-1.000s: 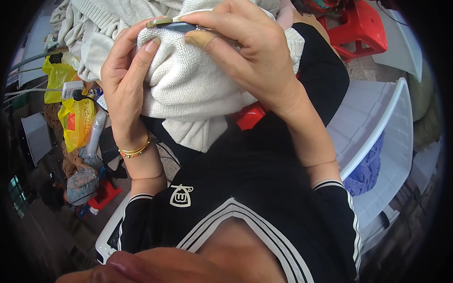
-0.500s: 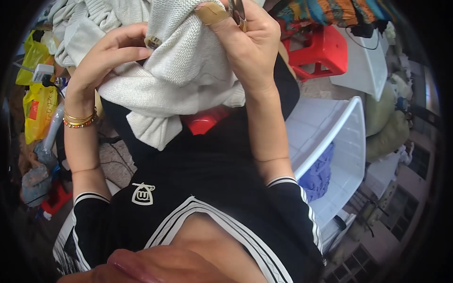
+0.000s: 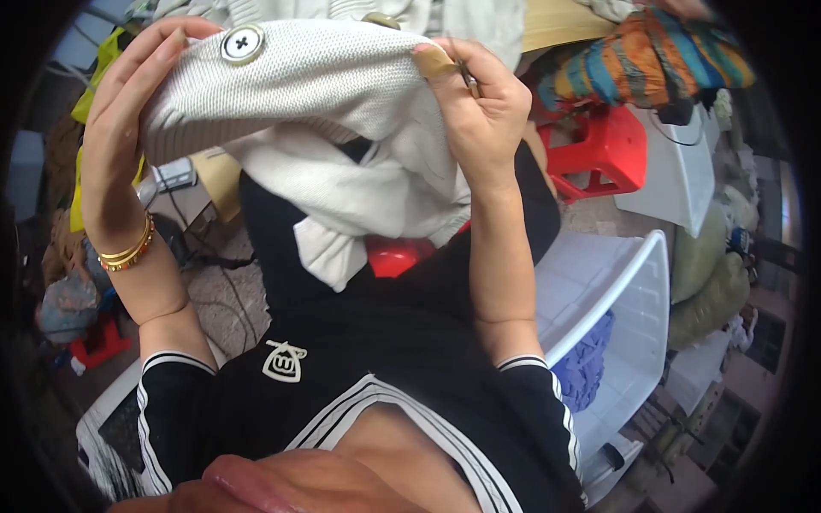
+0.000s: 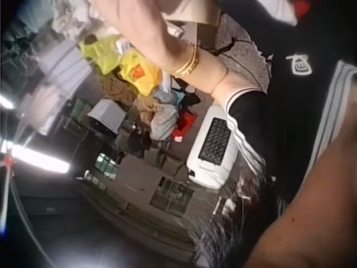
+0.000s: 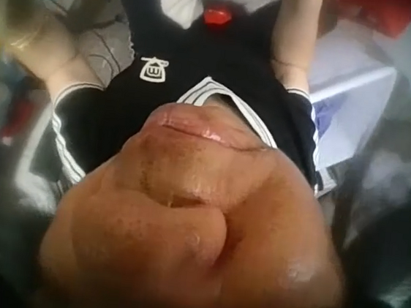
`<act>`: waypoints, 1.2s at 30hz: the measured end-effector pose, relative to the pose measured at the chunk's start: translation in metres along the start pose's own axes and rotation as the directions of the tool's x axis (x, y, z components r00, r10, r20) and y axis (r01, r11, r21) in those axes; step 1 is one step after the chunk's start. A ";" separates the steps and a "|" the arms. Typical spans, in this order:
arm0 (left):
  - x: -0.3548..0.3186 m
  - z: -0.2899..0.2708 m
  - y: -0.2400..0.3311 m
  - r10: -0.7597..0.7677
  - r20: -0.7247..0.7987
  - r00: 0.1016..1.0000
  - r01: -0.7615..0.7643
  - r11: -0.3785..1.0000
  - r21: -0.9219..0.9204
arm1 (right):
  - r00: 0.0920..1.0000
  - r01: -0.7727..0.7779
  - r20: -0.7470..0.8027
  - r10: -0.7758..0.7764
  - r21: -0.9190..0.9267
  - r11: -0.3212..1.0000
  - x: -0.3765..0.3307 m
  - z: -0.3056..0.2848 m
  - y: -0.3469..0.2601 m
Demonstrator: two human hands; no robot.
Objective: Trimming excess threads and cleaning up eyelets on a knit sweater using small scissors.
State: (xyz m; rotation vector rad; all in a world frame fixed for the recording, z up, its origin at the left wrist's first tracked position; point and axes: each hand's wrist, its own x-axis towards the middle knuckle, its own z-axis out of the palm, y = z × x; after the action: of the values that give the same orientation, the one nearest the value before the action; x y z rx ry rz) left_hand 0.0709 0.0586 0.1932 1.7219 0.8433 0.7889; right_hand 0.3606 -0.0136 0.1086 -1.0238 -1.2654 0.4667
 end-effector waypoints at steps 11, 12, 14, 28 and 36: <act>-0.074 0.045 -0.085 -0.002 -0.268 0.963 0.011 0.999 0.032 | 0.953 0.073 0.300 0.038 -0.350 0.934 -0.030 0.027 0.016; -0.073 0.046 -0.088 0.097 -0.287 0.953 -0.055 0.987 0.150 | 0.951 0.068 0.306 0.045 -0.350 0.934 -0.028 0.033 0.003; -0.072 0.048 -0.093 0.199 -0.304 0.932 -0.114 0.955 0.275 | 0.941 -0.015 0.323 0.097 -0.248 0.969 -0.024 0.044 -0.022; -0.051 0.055 -0.095 0.368 -0.304 0.879 -0.216 0.875 0.434 | 0.767 0.175 0.503 -0.398 0.433 0.884 -0.010 0.082 0.037; -0.044 0.057 -0.110 0.366 -0.345 0.864 -0.313 0.928 0.201 | 0.704 -0.399 0.553 0.445 -0.210 0.893 -0.006 0.070 -0.021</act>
State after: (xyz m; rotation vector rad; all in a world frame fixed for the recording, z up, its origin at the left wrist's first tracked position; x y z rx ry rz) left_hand 0.0759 0.0196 0.0677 1.9029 0.8730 1.3645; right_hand 0.2892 -0.0034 0.1201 -1.2970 -1.6012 1.1810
